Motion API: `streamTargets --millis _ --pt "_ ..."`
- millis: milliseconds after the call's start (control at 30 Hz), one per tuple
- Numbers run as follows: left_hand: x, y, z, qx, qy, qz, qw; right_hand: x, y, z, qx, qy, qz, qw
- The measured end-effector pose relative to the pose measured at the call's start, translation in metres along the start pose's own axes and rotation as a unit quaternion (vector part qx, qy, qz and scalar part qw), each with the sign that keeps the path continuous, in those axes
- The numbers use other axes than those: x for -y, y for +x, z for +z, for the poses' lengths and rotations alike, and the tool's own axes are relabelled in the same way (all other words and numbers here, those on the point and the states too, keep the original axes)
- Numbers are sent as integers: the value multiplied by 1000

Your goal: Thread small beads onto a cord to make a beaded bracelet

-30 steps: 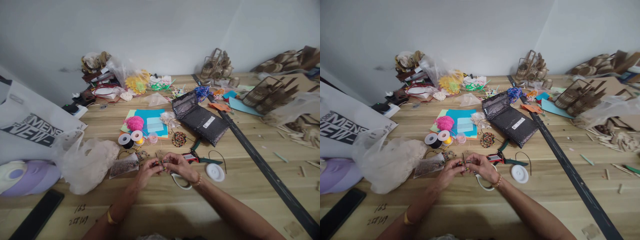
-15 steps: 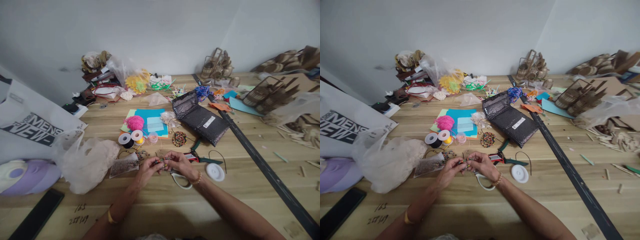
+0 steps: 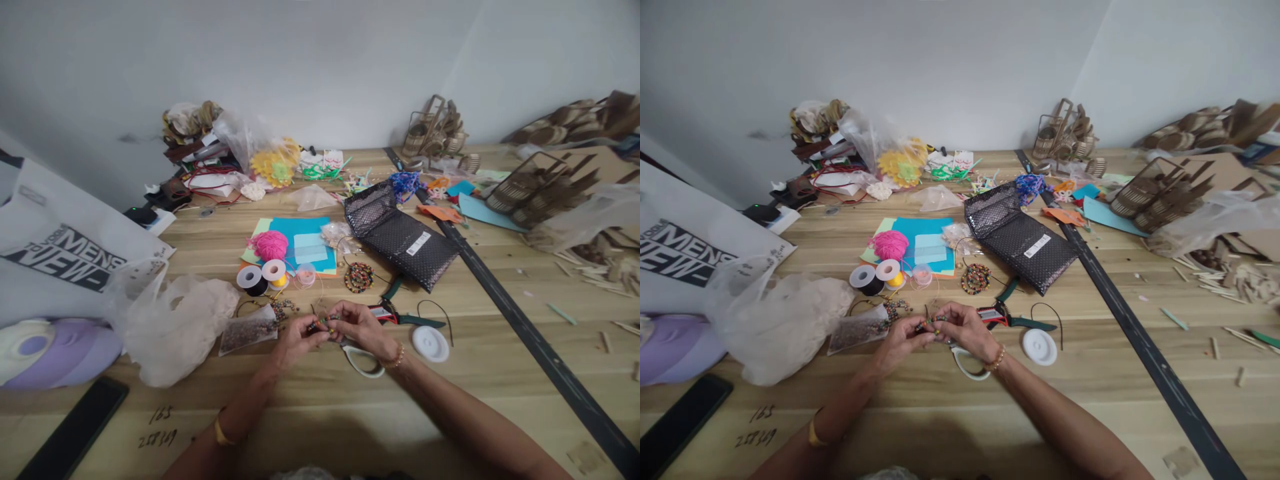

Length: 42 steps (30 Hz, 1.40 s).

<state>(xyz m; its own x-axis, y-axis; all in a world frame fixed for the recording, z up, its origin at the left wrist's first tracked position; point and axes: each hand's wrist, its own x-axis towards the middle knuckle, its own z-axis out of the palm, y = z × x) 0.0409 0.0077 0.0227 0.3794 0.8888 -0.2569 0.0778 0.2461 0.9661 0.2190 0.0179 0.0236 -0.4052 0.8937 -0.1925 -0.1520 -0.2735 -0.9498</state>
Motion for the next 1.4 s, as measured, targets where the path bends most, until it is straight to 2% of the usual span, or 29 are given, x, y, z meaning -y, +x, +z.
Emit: streamTargets --millis 233,333,533,767,933,1067,1267,1400 --pt "0 0 -1 68 -34 -8 997 -3 0 -1 13 -20 5 1000" --pt "3 1 -2 72 -70 -12 995 -4 0 -1 16 -23 6 1000" --pt "7 2 -2 47 -97 -19 994 -6 1 -2 44 -6 5 999" --pt "4 2 -2 8 -52 -23 998 -11 2 -3 31 -1 -4 1000" --pt "1 0 -2 -18 -48 -20 998 -5 1 -2 25 11 -4 1000" --pt "5 1 -3 -16 -106 -9 994 5 -1 -2 21 31 4 999" --pt "3 2 -6 -62 -184 -20 981 9 -2 -5 10 16 28 999" --pt "-2 3 -7 -53 -291 4 955 9 -2 -3 36 17 43 998"
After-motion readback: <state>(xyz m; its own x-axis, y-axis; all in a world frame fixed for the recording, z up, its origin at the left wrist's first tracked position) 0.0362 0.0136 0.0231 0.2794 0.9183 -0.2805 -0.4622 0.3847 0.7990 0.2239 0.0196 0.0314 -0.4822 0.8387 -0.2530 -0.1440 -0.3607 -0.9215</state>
